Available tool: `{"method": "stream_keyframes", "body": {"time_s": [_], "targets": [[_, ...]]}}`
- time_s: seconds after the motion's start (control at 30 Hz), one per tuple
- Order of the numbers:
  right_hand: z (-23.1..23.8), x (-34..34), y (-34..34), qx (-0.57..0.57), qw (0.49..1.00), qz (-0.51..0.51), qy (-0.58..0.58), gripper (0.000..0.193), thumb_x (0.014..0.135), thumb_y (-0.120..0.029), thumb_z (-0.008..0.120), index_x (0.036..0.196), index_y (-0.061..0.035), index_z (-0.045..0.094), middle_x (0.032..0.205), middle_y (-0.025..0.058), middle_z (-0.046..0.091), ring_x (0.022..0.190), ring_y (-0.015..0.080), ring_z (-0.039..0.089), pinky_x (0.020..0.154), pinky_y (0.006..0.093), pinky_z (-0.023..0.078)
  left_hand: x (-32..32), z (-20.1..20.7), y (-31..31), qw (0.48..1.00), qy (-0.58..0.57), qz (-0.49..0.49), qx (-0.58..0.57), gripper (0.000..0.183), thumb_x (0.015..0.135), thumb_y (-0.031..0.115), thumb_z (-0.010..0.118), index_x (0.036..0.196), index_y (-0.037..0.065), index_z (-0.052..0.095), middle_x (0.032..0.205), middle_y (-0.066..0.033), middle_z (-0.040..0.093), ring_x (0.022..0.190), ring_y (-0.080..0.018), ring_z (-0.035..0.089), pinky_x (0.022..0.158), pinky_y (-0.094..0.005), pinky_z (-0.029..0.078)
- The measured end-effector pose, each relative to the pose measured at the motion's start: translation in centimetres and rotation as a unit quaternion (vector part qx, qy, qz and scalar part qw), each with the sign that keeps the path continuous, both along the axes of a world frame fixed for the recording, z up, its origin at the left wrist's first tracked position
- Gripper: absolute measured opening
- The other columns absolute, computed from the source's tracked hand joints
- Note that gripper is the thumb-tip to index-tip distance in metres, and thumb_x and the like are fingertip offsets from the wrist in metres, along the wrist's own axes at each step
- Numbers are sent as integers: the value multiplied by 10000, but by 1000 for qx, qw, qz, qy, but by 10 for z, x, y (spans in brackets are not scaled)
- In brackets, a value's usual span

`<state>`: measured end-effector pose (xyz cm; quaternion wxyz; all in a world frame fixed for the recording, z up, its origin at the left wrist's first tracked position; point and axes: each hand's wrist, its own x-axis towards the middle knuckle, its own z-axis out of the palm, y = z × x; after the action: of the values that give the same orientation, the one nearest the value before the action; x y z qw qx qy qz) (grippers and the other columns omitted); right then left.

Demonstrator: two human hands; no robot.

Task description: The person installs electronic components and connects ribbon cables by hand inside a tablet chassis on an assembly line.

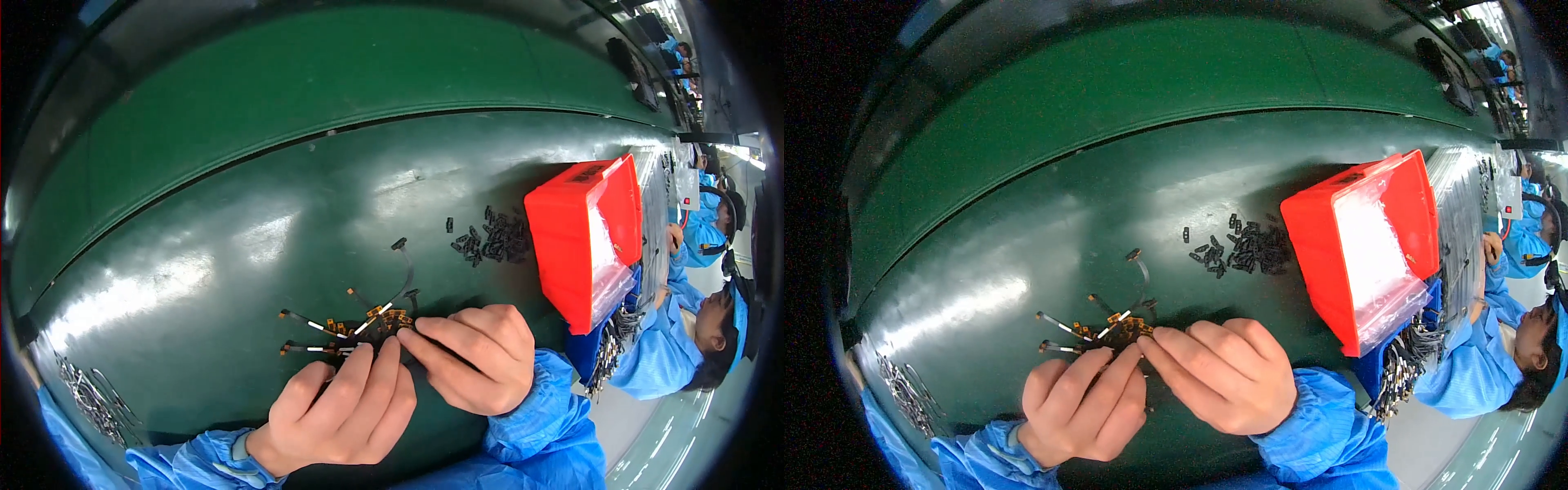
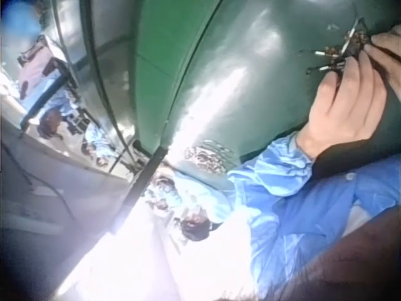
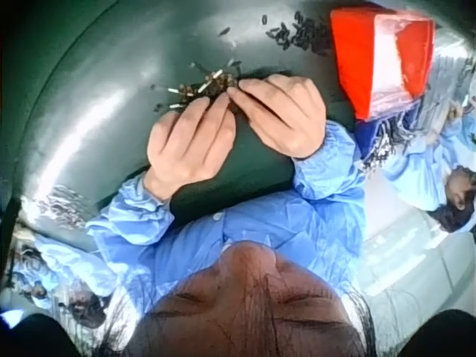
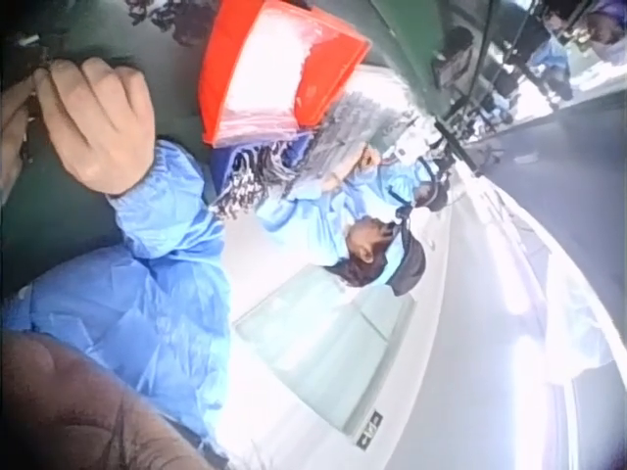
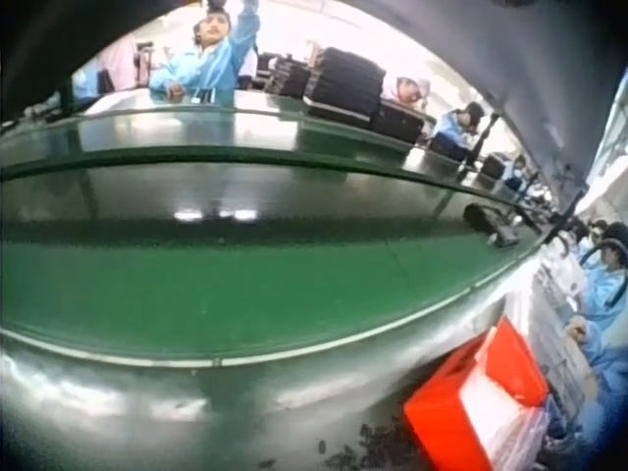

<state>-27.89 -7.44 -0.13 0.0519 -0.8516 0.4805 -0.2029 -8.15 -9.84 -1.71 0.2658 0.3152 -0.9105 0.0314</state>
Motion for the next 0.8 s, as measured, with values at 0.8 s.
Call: {"method": "stream_keyframes", "body": {"time_s": [0.8], "targets": [[-3,-25,-16,25,988,-137,-67,403,633,101,685,1028,20,704,967,119,624,860,286,595,753,364,517,-3,1,5,998,-27,-44,19,79,736,116,646,805,133,681,978,6,732,806,-134,591,664,-265,393]]}}
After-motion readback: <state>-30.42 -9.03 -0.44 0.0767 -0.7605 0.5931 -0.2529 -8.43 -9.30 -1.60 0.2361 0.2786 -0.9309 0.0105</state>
